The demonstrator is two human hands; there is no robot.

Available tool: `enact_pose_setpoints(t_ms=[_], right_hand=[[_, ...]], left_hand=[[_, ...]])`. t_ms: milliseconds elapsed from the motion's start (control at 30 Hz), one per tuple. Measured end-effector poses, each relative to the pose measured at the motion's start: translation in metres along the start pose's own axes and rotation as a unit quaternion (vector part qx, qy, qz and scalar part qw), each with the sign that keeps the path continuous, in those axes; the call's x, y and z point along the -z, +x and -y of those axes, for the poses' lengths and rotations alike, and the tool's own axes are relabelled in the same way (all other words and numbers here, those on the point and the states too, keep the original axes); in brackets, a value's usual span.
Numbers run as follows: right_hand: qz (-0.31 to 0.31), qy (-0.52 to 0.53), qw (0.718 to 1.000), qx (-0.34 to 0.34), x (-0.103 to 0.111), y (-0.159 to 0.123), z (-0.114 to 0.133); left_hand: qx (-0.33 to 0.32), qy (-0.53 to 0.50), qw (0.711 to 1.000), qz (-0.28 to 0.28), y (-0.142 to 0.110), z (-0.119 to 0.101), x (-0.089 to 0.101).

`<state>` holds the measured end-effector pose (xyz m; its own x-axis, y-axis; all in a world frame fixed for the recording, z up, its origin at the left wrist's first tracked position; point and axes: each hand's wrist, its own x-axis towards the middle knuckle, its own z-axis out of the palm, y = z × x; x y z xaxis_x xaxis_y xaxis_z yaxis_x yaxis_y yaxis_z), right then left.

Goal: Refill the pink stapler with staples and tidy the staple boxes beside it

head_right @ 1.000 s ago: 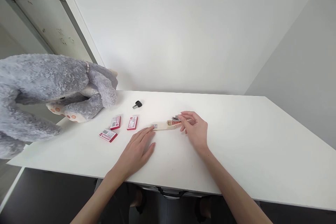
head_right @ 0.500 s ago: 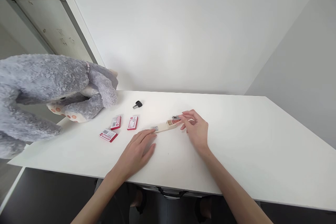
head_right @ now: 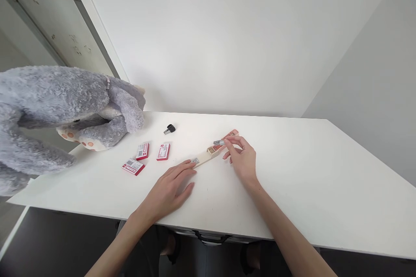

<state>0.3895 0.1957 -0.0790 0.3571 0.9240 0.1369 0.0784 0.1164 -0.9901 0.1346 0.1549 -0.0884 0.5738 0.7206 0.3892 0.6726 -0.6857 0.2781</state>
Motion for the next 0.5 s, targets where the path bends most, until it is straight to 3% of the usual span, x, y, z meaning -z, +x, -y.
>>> enact_pose_setpoints(t_ms=[233,500], right_hand=[[0.004,-0.020,1.000,0.002,0.0006,0.0024,-0.0031],[0.016,-0.023,1.000,-0.002,-0.0015,-0.0002,-0.0014]], left_hand=[[-0.015,-0.003,1.000,0.017,0.0019,-0.0021,0.0027],[-0.007,-0.006,1.000,-0.001,0.0016,-0.0008,0.0004]])
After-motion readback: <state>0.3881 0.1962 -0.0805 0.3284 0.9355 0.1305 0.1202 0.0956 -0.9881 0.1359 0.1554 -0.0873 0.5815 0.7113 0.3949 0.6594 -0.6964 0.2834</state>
